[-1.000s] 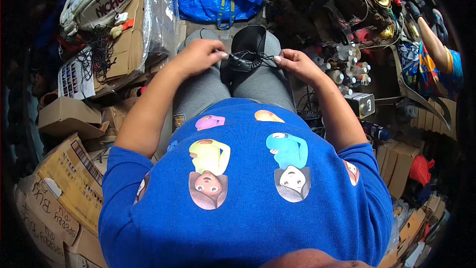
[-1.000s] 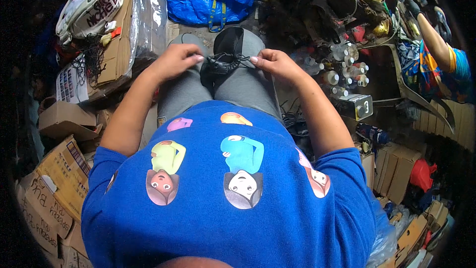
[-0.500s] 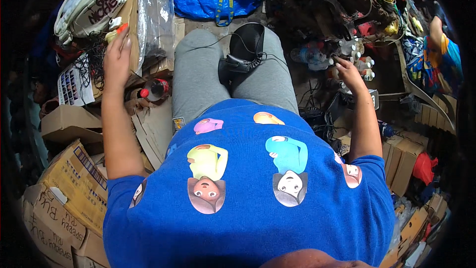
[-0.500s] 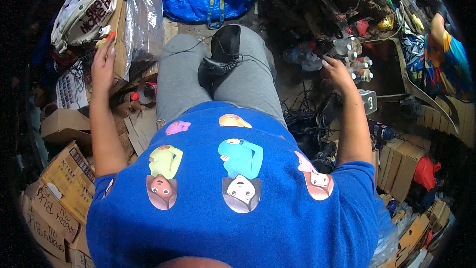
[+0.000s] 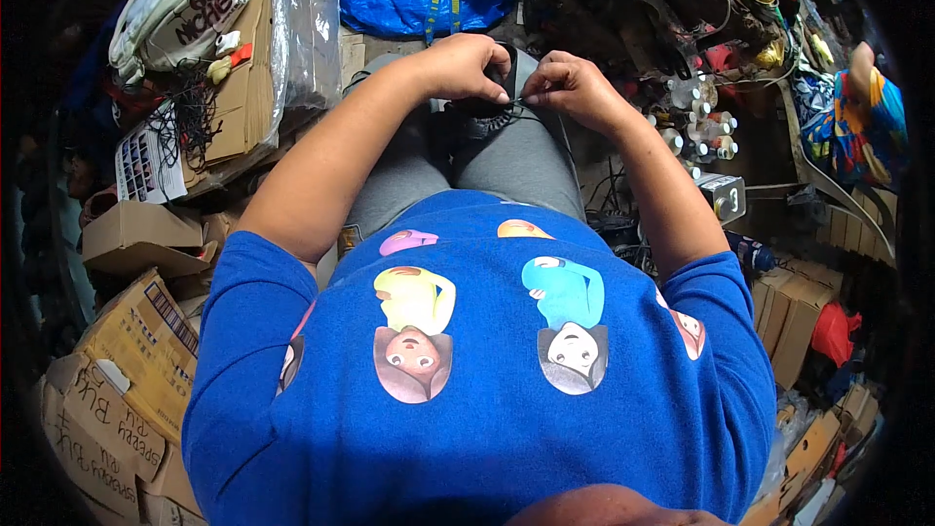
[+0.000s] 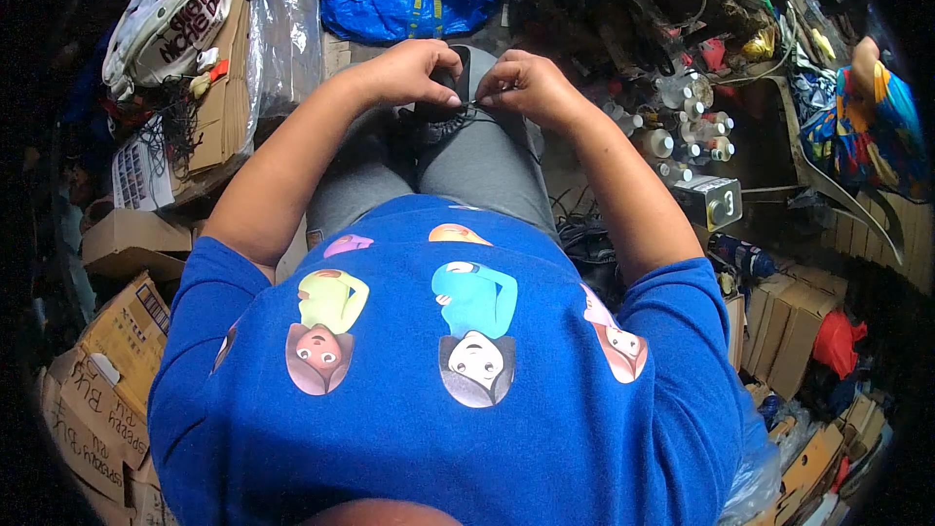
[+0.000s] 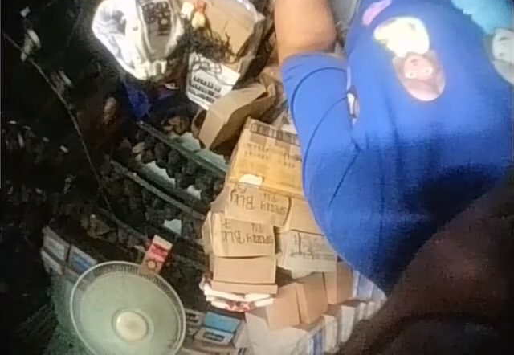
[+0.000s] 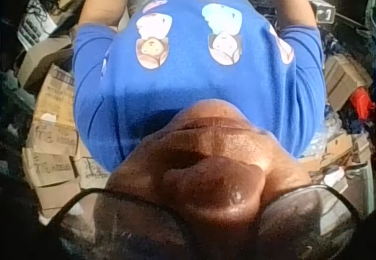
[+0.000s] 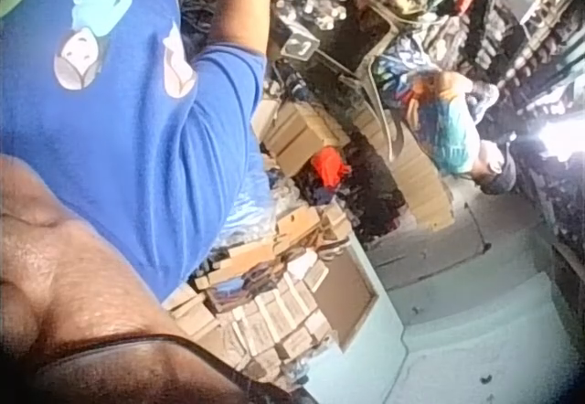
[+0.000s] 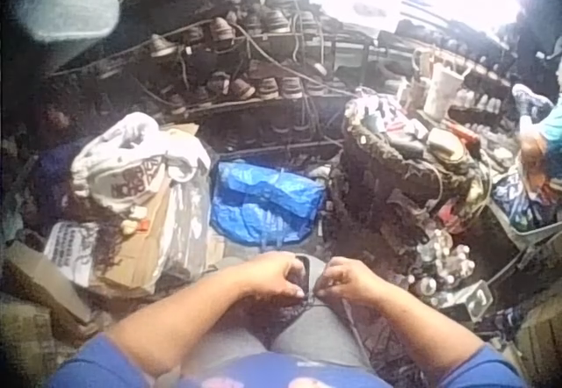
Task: Hand stitching the upper part of a black leather shoe using a needle and thread.
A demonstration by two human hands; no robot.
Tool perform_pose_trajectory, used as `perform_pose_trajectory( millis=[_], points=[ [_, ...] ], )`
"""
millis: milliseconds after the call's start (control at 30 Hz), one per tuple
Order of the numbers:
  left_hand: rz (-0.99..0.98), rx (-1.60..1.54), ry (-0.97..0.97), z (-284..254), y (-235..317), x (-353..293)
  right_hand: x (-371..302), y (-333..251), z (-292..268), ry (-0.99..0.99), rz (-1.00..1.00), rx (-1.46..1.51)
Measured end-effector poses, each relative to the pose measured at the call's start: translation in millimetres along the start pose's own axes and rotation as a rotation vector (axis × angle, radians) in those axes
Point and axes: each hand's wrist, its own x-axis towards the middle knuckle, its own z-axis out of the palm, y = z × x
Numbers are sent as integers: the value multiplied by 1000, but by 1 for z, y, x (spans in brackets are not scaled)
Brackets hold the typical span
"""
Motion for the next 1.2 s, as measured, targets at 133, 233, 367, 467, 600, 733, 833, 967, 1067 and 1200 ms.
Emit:
perform_pose_trajectory(
  millis=[133,233,367,467,600,733,833,967,1067,1200],
  points=[
    [-46,-251,-64,4,-9,2,-3,7,13,-8,22,108],
    [-31,-425,-143,4,-17,0,-12,-2,21,105,100,192],
    [-53,-566,-290,1,-18,-3,-22,-8,31,191,90,100],
    [-31,-590,-294,4,-24,-4,-24,-16,31,202,14,-7],
    [-48,-595,-321,0,-17,-4,-24,-21,27,197,-23,-109],
    [-2,-433,-333,1,-20,-2,-17,-28,19,93,-72,-287],
    [-4,-400,-351,-5,-12,-1,-10,-43,12,-8,-86,-494],
    [83,-282,-313,-8,-15,0,0,-67,17,-91,-118,-744],
    [41,-301,-225,-7,-10,6,2,-60,21,-78,-110,-724],
    [-26,-222,-93,-4,-6,6,0,-49,28,14,41,-557]
  ],
)
